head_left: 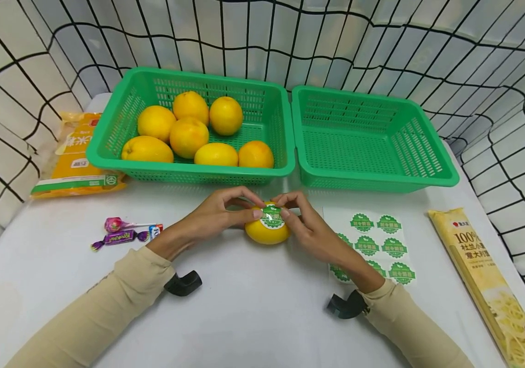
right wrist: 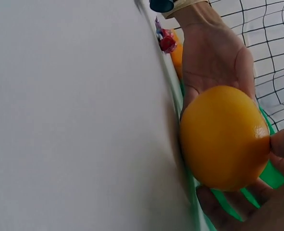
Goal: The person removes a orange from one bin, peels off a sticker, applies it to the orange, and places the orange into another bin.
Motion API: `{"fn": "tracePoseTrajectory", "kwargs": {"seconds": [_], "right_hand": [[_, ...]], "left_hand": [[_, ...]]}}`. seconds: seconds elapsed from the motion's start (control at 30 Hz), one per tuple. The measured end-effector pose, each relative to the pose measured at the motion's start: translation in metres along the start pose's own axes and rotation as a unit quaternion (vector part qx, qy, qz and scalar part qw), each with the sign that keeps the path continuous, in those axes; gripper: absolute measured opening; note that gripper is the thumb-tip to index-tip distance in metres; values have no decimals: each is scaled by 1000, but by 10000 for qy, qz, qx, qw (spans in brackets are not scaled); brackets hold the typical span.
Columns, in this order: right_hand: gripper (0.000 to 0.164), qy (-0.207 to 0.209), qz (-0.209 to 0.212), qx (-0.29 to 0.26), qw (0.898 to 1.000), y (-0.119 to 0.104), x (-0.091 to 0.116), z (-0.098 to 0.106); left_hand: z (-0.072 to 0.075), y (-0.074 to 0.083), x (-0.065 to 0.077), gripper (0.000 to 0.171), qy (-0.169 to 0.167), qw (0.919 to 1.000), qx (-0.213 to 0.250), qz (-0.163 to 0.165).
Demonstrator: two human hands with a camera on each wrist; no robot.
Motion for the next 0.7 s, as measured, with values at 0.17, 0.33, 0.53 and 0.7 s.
{"fn": "tracePoseTrajectory", "kwargs": {"seconds": [0.17, 0.33, 0.53, 0.7], "right_hand": [[20, -196, 169, 27, 9997, 1, 1, 0], [23, -67, 146, 237, 9996, -2, 1, 1], [28, 173, -134, 270, 9994, 0, 0, -1], [28, 214, -259, 158, 9993, 1, 0, -2]], "left_hand": [[1, -1, 0, 24, 35, 9999, -104, -25], [2, -2, 0, 25, -16, 10000, 7, 59], [1, -3, 0, 29, -118, 9993, 300, 192], [0, -4, 0, 30, -129, 9989, 371, 263]]}}
Point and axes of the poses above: each hand's wrist, its own x-axis away from the middle knuckle, its own z-axis out of the back of the hand, y = z × x, the point moved 5 cm from there along -x, towards the middle knuckle, and after that the axes turned 4 degrees about z, right-handed, at the moved point
